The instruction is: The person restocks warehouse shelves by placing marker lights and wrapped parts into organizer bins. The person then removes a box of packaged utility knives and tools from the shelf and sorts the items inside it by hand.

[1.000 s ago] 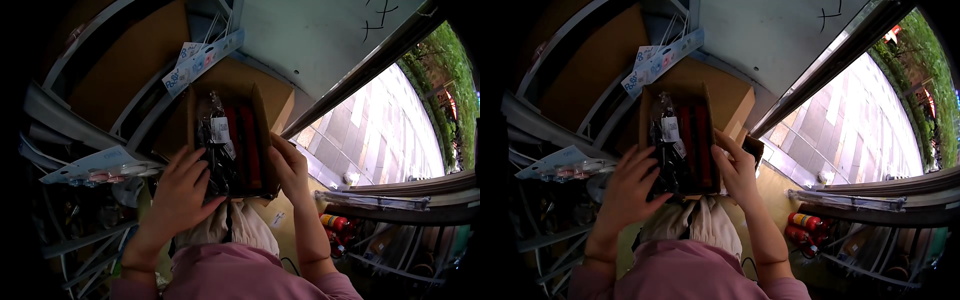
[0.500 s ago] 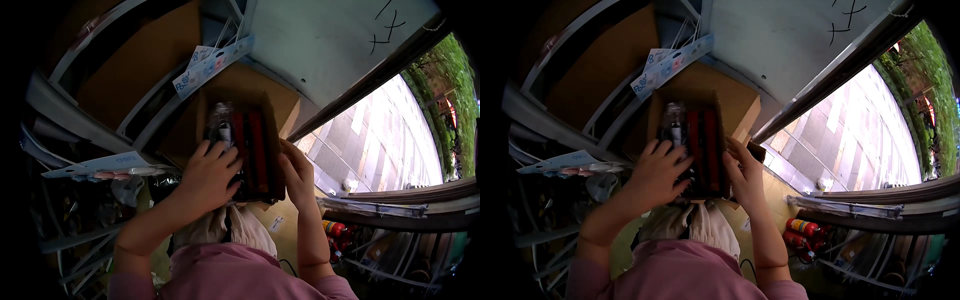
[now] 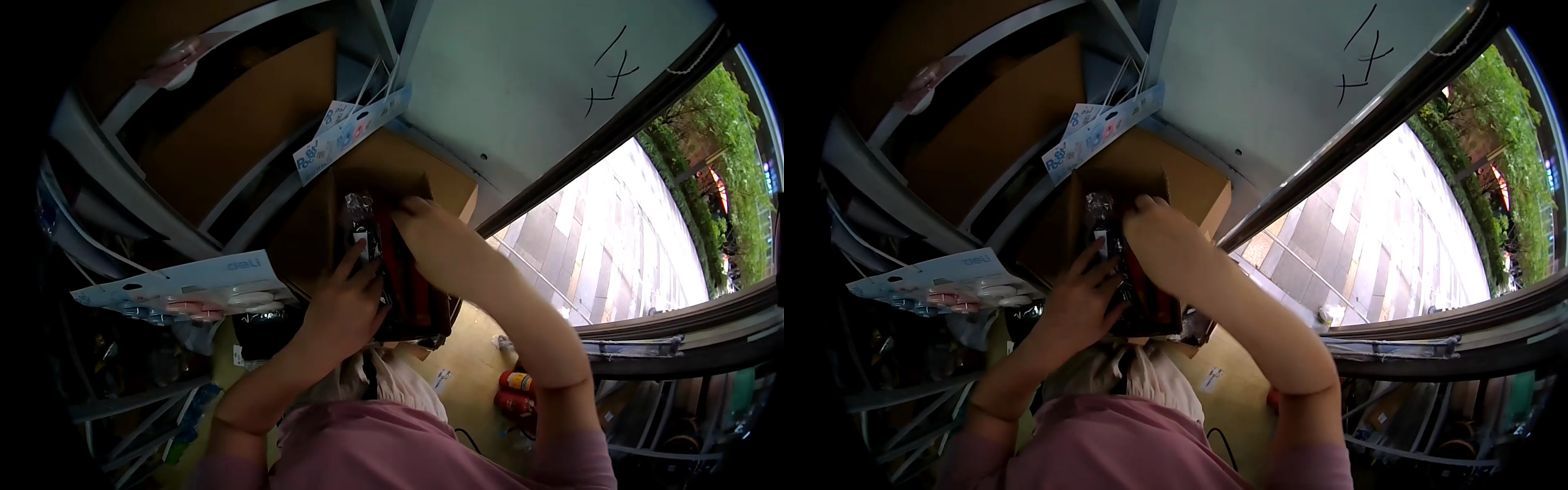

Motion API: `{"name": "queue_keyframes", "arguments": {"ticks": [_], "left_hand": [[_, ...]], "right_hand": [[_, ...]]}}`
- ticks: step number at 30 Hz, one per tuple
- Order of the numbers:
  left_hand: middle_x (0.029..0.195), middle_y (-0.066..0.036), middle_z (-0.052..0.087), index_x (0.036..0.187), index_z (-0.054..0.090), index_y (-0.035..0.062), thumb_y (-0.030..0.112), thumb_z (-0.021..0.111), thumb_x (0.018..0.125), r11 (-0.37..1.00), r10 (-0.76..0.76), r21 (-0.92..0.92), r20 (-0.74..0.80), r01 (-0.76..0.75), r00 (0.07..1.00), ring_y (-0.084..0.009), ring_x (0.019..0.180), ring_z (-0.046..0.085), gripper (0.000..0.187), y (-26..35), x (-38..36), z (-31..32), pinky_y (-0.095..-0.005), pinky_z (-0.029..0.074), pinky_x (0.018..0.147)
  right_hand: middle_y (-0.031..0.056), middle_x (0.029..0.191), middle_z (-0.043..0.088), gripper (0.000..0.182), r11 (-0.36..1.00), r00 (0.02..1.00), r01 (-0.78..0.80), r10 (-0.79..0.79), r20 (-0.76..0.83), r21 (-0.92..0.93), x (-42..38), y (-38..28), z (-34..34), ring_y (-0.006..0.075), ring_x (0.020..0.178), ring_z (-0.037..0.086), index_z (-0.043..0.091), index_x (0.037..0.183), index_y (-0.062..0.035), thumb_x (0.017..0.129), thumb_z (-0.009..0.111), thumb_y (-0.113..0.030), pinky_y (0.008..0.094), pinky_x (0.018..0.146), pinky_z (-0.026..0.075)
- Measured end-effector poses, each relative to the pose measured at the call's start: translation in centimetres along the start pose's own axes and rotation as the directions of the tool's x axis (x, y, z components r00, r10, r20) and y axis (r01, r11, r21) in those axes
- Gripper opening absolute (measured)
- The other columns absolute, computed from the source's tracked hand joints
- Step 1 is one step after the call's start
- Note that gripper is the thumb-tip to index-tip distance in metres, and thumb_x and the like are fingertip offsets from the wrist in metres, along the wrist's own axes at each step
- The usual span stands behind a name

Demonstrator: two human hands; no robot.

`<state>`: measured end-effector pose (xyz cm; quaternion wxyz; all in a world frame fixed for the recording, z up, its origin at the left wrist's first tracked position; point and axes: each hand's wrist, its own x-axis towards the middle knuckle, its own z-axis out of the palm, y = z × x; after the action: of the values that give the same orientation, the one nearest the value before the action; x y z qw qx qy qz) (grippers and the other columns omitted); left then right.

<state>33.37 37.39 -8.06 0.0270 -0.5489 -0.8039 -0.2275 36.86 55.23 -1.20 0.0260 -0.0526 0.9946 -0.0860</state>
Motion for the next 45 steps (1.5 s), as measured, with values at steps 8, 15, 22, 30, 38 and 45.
{"name": "queue_keyframes", "arguments": {"ticks": [8, 15, 22, 30, 38, 45], "left_hand": [[0.108, -0.016, 0.060, 0.087, 0.067, -0.0029, 0.015, 0.069, 0.071, 1.000, 0.029, 0.015, -0.173, -0.027, 0.984, -0.0361, 0.120, 0.043, 0.024, -0.2, -0.6, 0.6, -0.0401, 0.041, 0.097], [0.106, -0.014, 0.060, 0.086, 0.068, -0.0024, 0.015, 0.069, 0.072, 0.998, -0.055, -0.047, -0.165, 0.047, 0.985, -0.0340, 0.120, 0.042, 0.022, -0.5, -1.2, 1.4, -0.0354, 0.042, 0.096], [0.107, -0.014, 0.060, 0.084, 0.067, -0.0029, 0.014, 0.068, 0.073, 0.999, -0.044, 0.000, -0.088, 0.045, 0.995, -0.0344, 0.120, 0.042, 0.021, -0.4, -1.2, 1.3, -0.0362, 0.042, 0.096], [0.102, -0.016, 0.062, 0.080, 0.067, -0.0043, 0.011, 0.067, 0.074, 1.000, -0.021, -0.015, -0.174, 0.018, 0.984, -0.0354, 0.117, 0.044, 0.016, -0.4, -1.4, 1.4, -0.0392, 0.040, 0.097], [0.104, -0.015, 0.061, 0.078, 0.067, -0.0040, 0.011, 0.068, 0.072, 0.995, -0.057, -0.095, -0.178, 0.040, 0.982, -0.0352, 0.118, 0.044, 0.016, -0.2, -1.3, 1.4, -0.0377, 0.045, 0.092], [0.108, -0.015, 0.059, 0.081, 0.067, -0.0050, 0.013, 0.069, 0.072, 0.994, 0.014, -0.102, -0.172, -0.032, 0.985, -0.0368, 0.122, 0.040, 0.020, -0.8, -1.2, 0.5, -0.0386, 0.043, 0.095]], "right_hand": [[0.0255, 0.097, 0.062, 0.021, 0.981, 0.882, -0.018, 0.106, 0.458, -0.192, 10.7, 2.8, 6.0, 0.0353, 0.093, 0.062, 0.065, 0.086, 0.0065, 0.069, 0.055, 0.000, 0.0395, 0.078, 0.050], [0.0282, 0.109, 0.057, 0.038, 0.982, 0.926, -0.174, 0.139, 0.351, 0.070, 9.6, 3.7, 7.2, 0.0401, 0.104, 0.055, 0.052, 0.114, 0.0036, 0.077, 0.052, -0.006, 0.0418, 0.088, 0.045], [0.0282, 0.117, 0.054, 0.047, 0.981, 0.922, -0.139, 0.078, 0.380, 0.135, 9.4, 4.0, 6.9, 0.0403, 0.111, 0.051, 0.046, 0.124, 0.0020, 0.079, 0.049, -0.007, 0.0403, 0.093, 0.042], [0.0303, 0.111, 0.055, 0.039, 0.964, 0.921, -0.238, 0.183, 0.345, 0.123, 9.8, 4.0, 8.4, 0.0393, 0.107, 0.053, 0.055, 0.113, 0.0048, 0.075, 0.049, -0.002, 0.0404, 0.089, 0.044], [0.0218, 0.102, 0.061, 0.024, 0.502, 0.741, -0.641, 0.601, 0.299, 0.581, 10.0, 2.1, 7.8, 0.0298, 0.095, 0.061, 0.062, 0.099, 0.0042, 0.082, 0.050, -0.008, 0.0388, 0.078, 0.048], [0.0184, 0.087, 0.059, 0.018, 0.181, 0.655, -0.674, 0.595, 0.466, 0.717, 11.2, 3.3, 9.1, 0.0267, 0.079, 0.056, 0.062, 0.091, 0.0081, 0.075, 0.055, 0.001, 0.0413, 0.063, 0.044]]}}
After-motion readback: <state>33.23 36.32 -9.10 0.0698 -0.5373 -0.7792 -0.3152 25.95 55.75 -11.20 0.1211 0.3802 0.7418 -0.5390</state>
